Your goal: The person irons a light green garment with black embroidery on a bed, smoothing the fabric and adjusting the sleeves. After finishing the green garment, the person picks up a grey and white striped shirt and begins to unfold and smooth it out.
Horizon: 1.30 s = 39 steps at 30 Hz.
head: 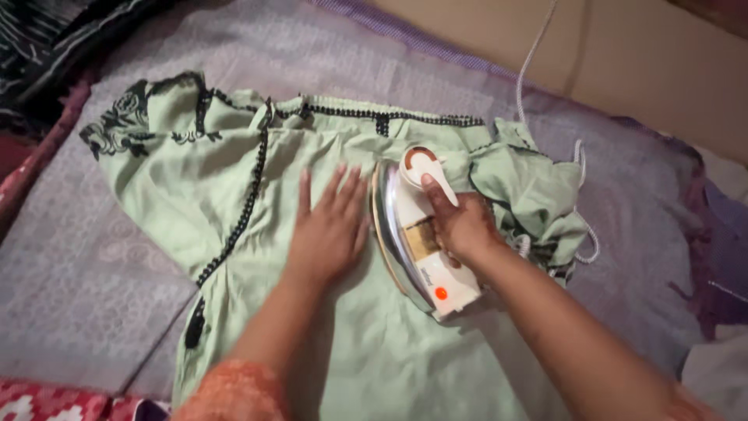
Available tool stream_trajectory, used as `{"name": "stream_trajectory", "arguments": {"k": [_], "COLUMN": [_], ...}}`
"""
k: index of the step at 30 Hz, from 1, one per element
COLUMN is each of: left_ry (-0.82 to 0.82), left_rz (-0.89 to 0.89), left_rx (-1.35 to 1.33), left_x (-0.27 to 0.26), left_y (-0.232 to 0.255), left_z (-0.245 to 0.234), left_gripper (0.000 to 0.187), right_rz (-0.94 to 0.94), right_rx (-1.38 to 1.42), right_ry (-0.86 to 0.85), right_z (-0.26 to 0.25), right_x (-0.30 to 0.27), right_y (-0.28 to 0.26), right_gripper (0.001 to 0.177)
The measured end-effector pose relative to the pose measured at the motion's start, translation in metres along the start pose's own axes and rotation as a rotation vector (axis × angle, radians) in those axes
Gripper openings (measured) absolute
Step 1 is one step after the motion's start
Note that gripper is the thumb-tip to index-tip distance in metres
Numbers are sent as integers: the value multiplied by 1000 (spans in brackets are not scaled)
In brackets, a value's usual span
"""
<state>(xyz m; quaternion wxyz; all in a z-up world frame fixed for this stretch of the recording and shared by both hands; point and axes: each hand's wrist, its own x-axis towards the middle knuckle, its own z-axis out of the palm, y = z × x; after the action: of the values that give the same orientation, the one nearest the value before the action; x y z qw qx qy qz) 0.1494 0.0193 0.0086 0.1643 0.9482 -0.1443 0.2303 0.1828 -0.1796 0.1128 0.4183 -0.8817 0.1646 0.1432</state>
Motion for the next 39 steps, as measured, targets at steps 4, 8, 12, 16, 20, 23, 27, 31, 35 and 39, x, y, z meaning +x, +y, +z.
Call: {"name": "stream_trajectory", "arguments": {"k": [4, 8, 12, 16, 20, 23, 27, 31, 35, 39], "left_ry": [-165, -228, -227, -245, -247, -280, -265, -271, -276, -290], "left_rz": [-228, -236, -224, -217, -229, -243, -194, -199, -211, -216], "left_rx": [-54, -52, -35, -26, -39, -77, -95, -96, -103, -80], "left_x": [8, 2, 3, 4, 1, 1, 6, 3, 9, 10], "left_y": [6, 5, 7, 6, 8, 6, 1, 2, 0, 4], "left_z": [7, 4, 1, 1, 1, -1, 0, 1, -4, -8], "left_gripper": [68, 69, 69, 69, 70, 76, 86, 89, 87, 87], "right_rz": [-59, -74, -22, 2, 80, -191, -200, 42, 54, 20], "right_rx": [-73, -108, -105, -5, -101, -97, -102, 213, 289, 94], "right_ry": [39, 6, -47, -50, 46, 188, 299, 200, 200, 192], "right_z": [8, 11, -5, -32, -60, -66, -64, -59, -49, -54], "right_x": [26, 32, 8, -38, -75, -70, -20, 30, 60, 49], "right_y": [-23, -28, 3, 54, 99, 122, 115, 68, 28, 33], "right_gripper": [56, 78, 82, 78, 72, 61, 57, 71, 70, 73]}}
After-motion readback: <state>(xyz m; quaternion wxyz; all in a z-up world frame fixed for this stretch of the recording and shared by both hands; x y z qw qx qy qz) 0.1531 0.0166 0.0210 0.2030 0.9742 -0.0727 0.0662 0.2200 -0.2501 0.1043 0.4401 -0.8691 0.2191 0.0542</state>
